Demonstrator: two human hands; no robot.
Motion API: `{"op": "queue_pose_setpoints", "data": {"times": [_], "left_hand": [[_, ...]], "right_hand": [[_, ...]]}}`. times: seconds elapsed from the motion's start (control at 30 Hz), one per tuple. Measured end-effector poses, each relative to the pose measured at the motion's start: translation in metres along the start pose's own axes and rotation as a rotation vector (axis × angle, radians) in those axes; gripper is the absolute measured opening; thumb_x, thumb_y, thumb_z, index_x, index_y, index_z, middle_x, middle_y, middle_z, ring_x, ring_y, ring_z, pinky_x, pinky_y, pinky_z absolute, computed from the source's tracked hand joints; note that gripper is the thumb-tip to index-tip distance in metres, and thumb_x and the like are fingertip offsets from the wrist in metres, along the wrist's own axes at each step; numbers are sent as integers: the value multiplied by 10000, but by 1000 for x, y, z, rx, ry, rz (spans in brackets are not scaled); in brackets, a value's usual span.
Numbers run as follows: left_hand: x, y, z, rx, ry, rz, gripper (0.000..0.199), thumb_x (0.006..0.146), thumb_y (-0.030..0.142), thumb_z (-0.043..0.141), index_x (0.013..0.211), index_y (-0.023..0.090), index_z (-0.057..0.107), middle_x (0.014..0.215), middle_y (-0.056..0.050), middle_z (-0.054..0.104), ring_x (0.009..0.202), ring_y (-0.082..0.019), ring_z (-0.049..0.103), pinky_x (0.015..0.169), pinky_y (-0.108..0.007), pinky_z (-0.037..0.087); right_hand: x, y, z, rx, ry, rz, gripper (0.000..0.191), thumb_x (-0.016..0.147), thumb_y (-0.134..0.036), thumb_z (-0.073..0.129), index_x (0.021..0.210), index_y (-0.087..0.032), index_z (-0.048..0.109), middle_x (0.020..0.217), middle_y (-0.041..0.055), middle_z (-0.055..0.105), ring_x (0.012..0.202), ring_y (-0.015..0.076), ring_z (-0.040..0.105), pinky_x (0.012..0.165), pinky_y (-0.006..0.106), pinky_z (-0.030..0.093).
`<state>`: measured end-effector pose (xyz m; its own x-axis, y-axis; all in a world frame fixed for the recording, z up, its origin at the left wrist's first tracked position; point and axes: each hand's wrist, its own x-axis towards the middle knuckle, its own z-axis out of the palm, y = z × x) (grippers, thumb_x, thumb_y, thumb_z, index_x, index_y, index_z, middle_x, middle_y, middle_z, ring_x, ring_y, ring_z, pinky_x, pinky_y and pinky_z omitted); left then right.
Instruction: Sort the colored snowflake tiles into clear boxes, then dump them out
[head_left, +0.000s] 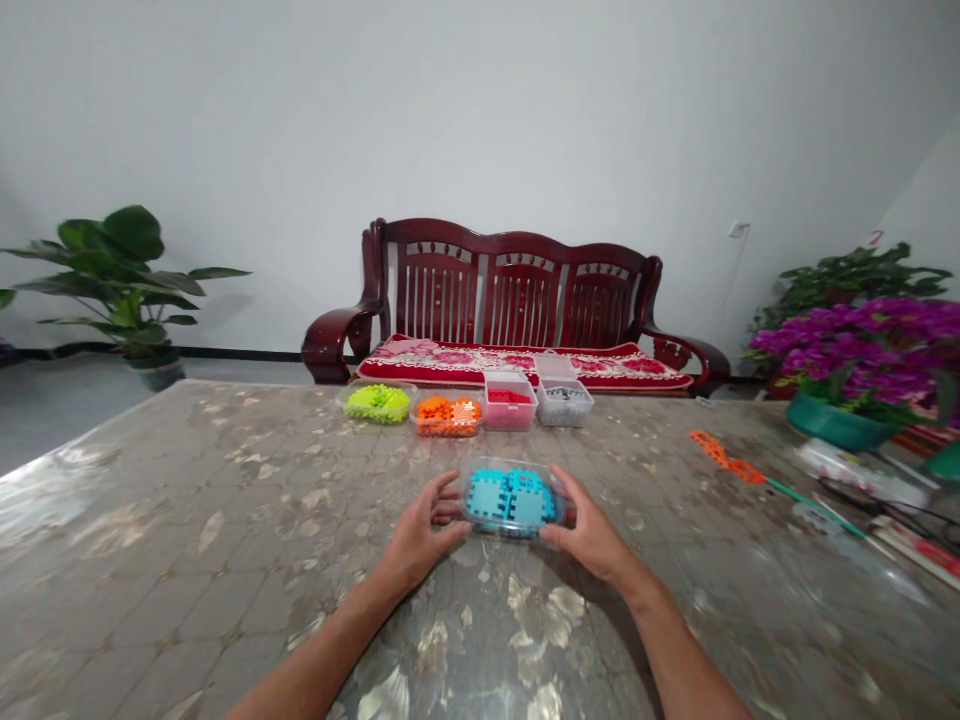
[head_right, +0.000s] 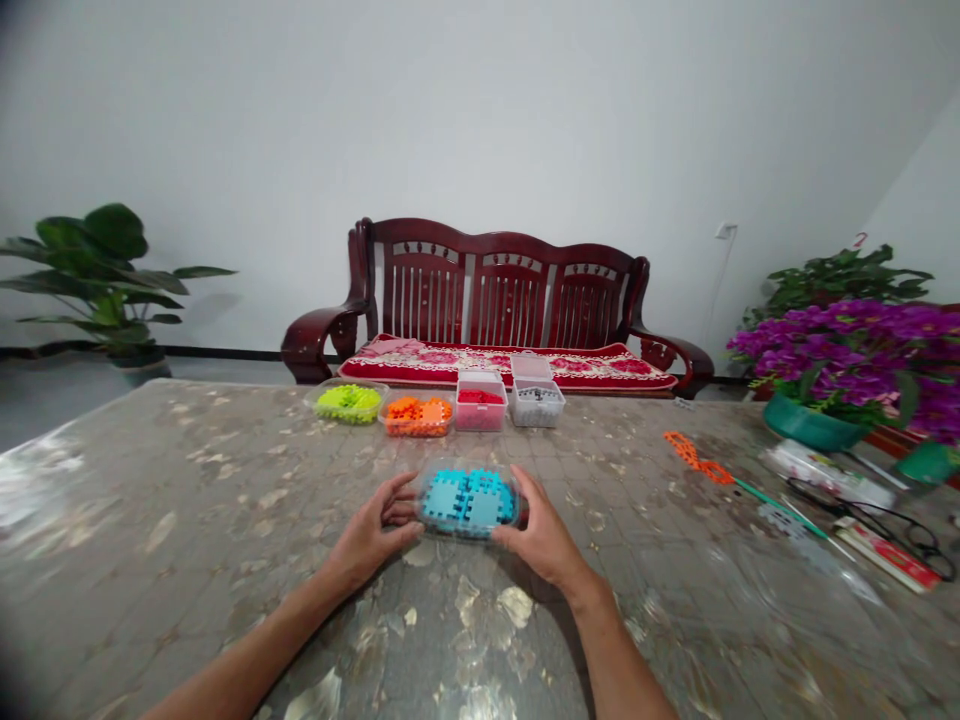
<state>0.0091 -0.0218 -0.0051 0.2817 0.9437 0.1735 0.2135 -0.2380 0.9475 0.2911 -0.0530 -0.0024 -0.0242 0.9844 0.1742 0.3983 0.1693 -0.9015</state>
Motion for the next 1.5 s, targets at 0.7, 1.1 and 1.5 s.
{"op": "queue_pose_setpoints", "data": {"times": [0.7, 1.1, 1.5], "left_hand": [[4, 14, 17, 746, -326, 211, 808, 758, 277, 680, 1510, 248, 385, 1442, -73, 554, 1261, -296, 496, 1117, -457, 351], [6, 21, 30, 839, -285, 236, 555, 783, 312, 701, 1329, 276, 611, 1426, -75, 562, 1260, -316, 519, 1103, -495, 375], [7, 3, 26, 739, -227, 278, 457, 810, 262, 655, 1265, 298, 658, 1375, -73, 614, 1249, -295, 566, 1094, -474, 422]], "right_hand": [[-1, -2, 2, -768, 511, -250, 606, 696, -109, 663, 1287, -228, 603, 1425, 117, 501, 1290, 319, 450, 1080, 484, 367], [-7, -16, -1, -863, 386, -399, 126, 818, -176, 720, 875, -289, 719, 865, -8, 690, 871, 218, 567, 761, 349, 398], [15, 30, -88, -942, 439, -108, 230, 849, -106, 550, 898, -237, 732, 945, 42, 692, 951, 233, 557, 873, 338, 448]]}}
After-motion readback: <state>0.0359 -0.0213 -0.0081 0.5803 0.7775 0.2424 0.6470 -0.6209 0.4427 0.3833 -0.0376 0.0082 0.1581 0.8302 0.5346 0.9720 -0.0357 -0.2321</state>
